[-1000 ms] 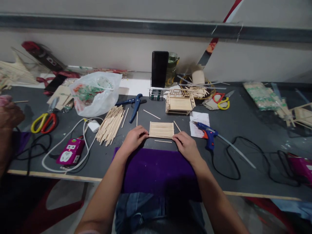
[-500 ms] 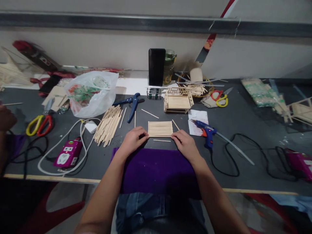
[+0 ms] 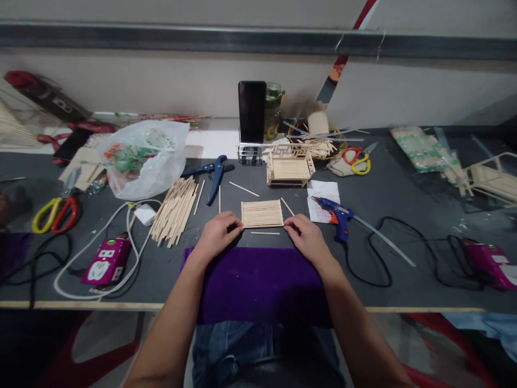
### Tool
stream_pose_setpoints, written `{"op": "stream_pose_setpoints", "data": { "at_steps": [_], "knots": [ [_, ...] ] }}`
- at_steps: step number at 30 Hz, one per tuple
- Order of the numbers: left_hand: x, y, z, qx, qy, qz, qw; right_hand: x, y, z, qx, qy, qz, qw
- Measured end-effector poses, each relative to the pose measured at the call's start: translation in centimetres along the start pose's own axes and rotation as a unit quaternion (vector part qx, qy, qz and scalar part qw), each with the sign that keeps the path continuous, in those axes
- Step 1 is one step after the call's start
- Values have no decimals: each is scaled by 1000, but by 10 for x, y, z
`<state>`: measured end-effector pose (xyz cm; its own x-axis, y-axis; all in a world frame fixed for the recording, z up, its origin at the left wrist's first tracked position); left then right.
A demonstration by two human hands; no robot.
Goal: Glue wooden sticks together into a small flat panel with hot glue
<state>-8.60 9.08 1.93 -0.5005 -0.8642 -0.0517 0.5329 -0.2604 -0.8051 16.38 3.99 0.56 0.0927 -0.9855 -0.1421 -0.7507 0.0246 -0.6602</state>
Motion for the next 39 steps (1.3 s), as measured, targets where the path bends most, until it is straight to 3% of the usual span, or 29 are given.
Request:
{"op": "stream_pose_setpoints", "data": {
  "at_steps": [10,18,24,28,31,36,39],
  "knots": [
    [-1,3,-3,-8,5,5,1000,-6,5,4,64,-3,5,998],
    [-6,9,-3,-25,3,46,999,-17,6,12,107,-21,15,994],
    [-7,11,-3,-34,-9,58,998,-17,4,14,78,-16,20,997],
    [-7,11,-2,-34,-8,61,998,-15,-3,17,70,-5,64,995],
    [-7,11,-2,-32,-7,60,998,-16,-5,17,115,15,92,989],
    [-7,11,-2,-27,-4,66,997,-17,0,13,229,62,57,970],
    [-7,12,-2,-27,0,67,997,-12,-3,9,250,82,76,962]
  ]
}}
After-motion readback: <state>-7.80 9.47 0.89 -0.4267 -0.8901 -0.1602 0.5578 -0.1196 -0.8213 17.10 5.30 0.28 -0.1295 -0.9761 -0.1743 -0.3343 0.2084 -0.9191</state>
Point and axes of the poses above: each hand's wrist, its own x-axis away from the middle knuckle, its own y-axis out of the palm, z = x × y, the point moved 2 cm from there along -x, towards the middle knuckle, and after that the axes turned 5 degrees about -x, right-handed, at the moved point
